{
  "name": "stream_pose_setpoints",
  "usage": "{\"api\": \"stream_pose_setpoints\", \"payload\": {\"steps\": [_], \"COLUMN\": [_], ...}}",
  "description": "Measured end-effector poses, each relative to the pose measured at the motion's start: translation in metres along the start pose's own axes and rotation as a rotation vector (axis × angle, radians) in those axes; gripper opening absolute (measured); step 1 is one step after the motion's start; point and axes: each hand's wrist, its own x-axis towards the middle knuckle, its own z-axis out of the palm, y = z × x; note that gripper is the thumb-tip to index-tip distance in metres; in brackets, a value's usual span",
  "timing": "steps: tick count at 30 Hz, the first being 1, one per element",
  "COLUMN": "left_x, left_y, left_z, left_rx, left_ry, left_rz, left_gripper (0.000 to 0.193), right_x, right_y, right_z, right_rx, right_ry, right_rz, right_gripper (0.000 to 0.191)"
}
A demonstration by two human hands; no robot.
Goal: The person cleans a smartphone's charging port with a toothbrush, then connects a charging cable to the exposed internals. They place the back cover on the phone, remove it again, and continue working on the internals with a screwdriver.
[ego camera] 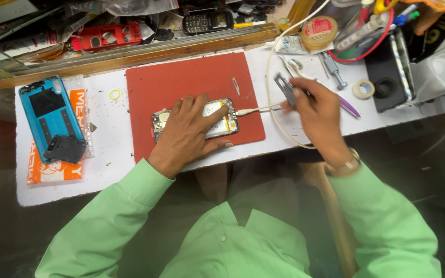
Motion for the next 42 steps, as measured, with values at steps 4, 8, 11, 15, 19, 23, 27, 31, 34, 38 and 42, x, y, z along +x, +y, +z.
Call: {"api": "stream_pose_setpoints", "payload": {"steps": [4,8,11,15,19,23,27,31,34,38,42], "left_x": [-0.014,-0.023,-0.030,-0.038,-0.042,-0.044,-0.046,-0.048,-0.050,-0.050,-0.050], "left_y": [0.010,0.012,0.013,0.018,0.022,0.024,0.026,0.029,0.031,0.031,0.032], "left_z": [0.000,0.005,0.008,0.009,0.010,0.011,0.014,0.017,0.018,0.018,0.020], "left_rx": [0.015,0.029,-0.012,-0.023,-0.038,-0.031,0.002,0.019,0.019,0.026,-0.021], "left_ry": [0.028,0.027,0.043,0.091,0.137,0.150,0.149,0.167,0.180,0.183,0.183], "left_rz": [-0.005,-0.020,-0.025,-0.026,-0.037,-0.063,-0.081,-0.092,-0.089,-0.069,-0.069], "left_gripper": [0.072,0.072,0.071,0.073,0.077,0.079,0.078,0.077,0.076,0.071,0.065], "right_x": [0.007,-0.005,-0.010,-0.012,-0.011,-0.017,-0.022,-0.020,-0.014,-0.022,-0.062], "right_y": [0.000,0.005,0.020,0.049,0.058,0.052,0.049,0.058,0.061,0.040,-0.007], "right_z": [0.003,-0.025,-0.043,-0.046,-0.050,-0.055,-0.058,-0.061,-0.064,-0.069,-0.064], "right_rx": [-0.689,-0.874,-1.003,-0.979,-0.942,-0.937,-0.895,-1.055,-1.099,-1.075,-0.510], "right_ry": [0.040,0.166,0.130,0.117,0.161,0.248,0.203,0.286,0.223,0.324,0.197], "right_rz": [-0.502,-0.477,-0.373,-0.315,-0.384,-0.418,-0.290,-0.499,-0.436,-0.451,-0.162], "right_gripper": [0.021,0.019,0.021,0.011,0.005,0.019,0.019,0.028,0.018,0.011,0.023]}}
